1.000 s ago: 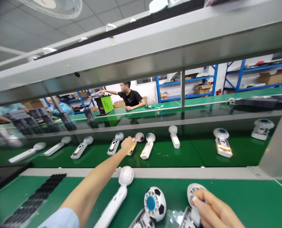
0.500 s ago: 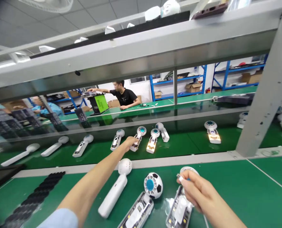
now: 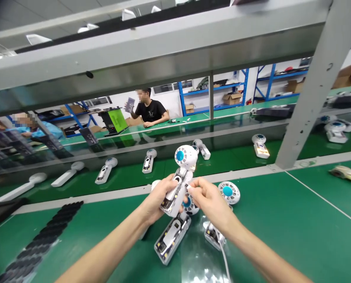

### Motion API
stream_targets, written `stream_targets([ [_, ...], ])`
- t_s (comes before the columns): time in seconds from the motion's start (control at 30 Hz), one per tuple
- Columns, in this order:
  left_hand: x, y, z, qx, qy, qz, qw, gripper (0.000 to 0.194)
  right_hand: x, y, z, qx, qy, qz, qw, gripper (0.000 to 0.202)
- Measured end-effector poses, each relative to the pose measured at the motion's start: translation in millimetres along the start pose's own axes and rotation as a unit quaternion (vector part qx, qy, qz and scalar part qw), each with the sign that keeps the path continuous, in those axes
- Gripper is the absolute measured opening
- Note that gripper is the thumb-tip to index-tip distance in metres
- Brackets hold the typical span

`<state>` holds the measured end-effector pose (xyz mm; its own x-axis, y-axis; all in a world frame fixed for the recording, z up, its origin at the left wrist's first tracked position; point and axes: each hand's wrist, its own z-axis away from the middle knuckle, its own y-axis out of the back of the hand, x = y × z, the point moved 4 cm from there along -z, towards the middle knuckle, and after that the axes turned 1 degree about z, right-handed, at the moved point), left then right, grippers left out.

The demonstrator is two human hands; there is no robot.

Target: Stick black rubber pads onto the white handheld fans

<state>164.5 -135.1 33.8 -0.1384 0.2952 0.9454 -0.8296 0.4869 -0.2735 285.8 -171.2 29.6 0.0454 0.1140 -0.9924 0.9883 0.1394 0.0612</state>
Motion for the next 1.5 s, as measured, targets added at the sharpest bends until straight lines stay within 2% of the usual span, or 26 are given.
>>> stream_targets([
  [0.23,10,-4.3,13,0.006,-0.032,-0.176,0.984,0.056,-5,1,1,-0.075,-0.073,-0.019,0.994,0.038],
  [0.33,7,-8.5,13,0.014,-0.080,-0.214,0.973,0.060,-1,0,-5,-0.053,-0.082,-0.017,0.995,0.038],
  [0.4,5,-5.6,6,0.028,-0.103,-0.243,0.964,0.062,3,2,-7,-0.034,-0.074,-0.002,0.997,0.039],
  [0.5,10,16.7,-24,0.109,-0.107,-0.324,0.933,0.060,14,22,1,0.010,-0.071,0.024,0.997,0.039],
  [0.6,27,52.1,-72,0.210,-0.103,-0.393,0.889,0.053,33,66,23,0.122,-0.090,0.067,0.986,0.038],
  [0.7,35,80.3,-111,0.243,-0.078,-0.436,0.863,0.056,58,108,48,0.216,-0.092,0.169,0.957,0.037],
  [0.77,33,91.6,-111,0.267,-0.069,-0.466,0.841,0.059,74,117,63,0.225,-0.096,0.240,0.939,0.038],
  [0.8,30,94.8,-100,0.281,-0.070,-0.480,0.828,0.059,82,115,69,0.211,-0.104,0.266,0.935,0.041],
  [0.9,13,92.5,-36,0.310,-0.072,-0.515,0.796,0.048,96,89,81,0.114,-0.136,0.322,0.930,0.059],
  [0.97,-8,78.6,12,0.264,-0.030,-0.554,0.789,0.040,97,67,81,0.053,-0.146,0.359,0.920,0.065],
  [1.03,-31,61.1,48,0.208,0.063,-0.593,0.776,0.039,93,49,73,0.023,-0.145,0.389,0.910,0.063],
  [1.07,-39,52.0,59,0.194,0.088,-0.618,0.757,0.049,91,42,68,0.018,-0.143,0.396,0.907,0.060],
  [1.13,-51,36.9,67,0.172,0.111,-0.662,0.721,0.060,88,27,57,0.015,-0.135,0.397,0.908,0.054],
  [1.23,-58,29.2,62,0.156,0.083,-0.714,0.677,0.047,82,-2,48,0.007,-0.088,0.401,0.912,0.046],
  [1.33,-57,49.1,72,0.202,0.075,-0.731,0.647,0.037,73,-40,48,-0.039,-0.034,0.429,0.902,0.048],
  [1.5,-53,119.0,130,0.325,0.140,-0.721,0.596,0.033,59,-111,42,-0.171,0.028,0.449,0.877,0.059],
])
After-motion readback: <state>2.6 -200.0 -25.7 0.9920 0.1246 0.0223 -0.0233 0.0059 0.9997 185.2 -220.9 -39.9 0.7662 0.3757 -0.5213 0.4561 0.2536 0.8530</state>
